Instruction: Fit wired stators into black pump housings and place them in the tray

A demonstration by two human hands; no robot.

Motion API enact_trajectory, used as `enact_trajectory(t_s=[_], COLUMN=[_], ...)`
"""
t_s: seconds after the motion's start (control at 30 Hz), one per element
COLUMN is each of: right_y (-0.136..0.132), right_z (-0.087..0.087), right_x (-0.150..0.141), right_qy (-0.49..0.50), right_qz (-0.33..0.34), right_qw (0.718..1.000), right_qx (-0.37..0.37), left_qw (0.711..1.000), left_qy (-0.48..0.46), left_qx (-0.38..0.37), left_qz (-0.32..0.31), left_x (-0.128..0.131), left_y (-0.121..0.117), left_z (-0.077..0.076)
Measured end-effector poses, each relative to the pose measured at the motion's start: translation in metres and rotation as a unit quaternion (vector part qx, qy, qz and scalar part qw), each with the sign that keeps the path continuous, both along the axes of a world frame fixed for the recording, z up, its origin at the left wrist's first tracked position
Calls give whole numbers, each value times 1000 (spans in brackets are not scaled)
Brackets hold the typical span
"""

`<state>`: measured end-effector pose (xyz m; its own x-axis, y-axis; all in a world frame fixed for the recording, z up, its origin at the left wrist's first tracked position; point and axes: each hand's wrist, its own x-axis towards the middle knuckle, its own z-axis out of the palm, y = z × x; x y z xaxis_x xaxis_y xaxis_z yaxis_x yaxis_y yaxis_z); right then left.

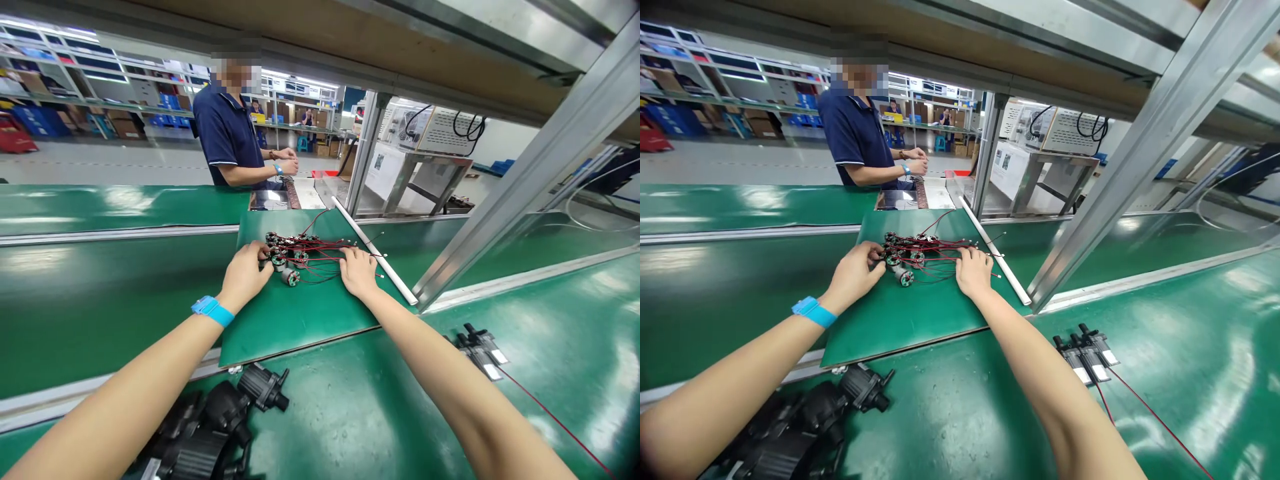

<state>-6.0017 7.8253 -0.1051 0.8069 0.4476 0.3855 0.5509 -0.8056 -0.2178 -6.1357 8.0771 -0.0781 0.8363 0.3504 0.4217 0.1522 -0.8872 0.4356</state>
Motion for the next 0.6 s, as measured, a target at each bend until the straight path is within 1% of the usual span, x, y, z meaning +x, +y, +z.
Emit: enact_trajectory(t_s=[0.07, 0.13, 0.23, 0.3, 0.37, 0.47, 0.53, 0.6], right_y=[15, 37, 77, 103, 122, 133, 128, 116], right_z=[9, 20, 33, 37, 35, 27, 22, 18], right_x=[0, 4, 18, 29, 39, 46, 43, 35], right_qy=[-3, 2, 31, 59, 88, 116, 118, 113], right_qz=[-2, 15, 50, 65, 80, 100, 106, 111], right_qw=[1000, 999, 998, 996, 993, 988, 987, 987], right_qx=[26, 39, 38, 27, 7, -23, -34, -38], left_qw=[1000, 999, 997, 994, 991, 989, 989, 990], left_qy=[-3, 10, 45, 61, 70, 73, 66, 56], left_qx=[-13, -34, -70, -86, -96, -107, -114, -120], left_qz=[16, 19, -7, -31, -53, -65, -59, -54], left_x=[9, 25, 55, 72, 85, 91, 87, 76], left_y=[11, 22, 37, 43, 45, 39, 29, 15], left_z=[3, 8, 11, 8, 1, -14, -21, -25])
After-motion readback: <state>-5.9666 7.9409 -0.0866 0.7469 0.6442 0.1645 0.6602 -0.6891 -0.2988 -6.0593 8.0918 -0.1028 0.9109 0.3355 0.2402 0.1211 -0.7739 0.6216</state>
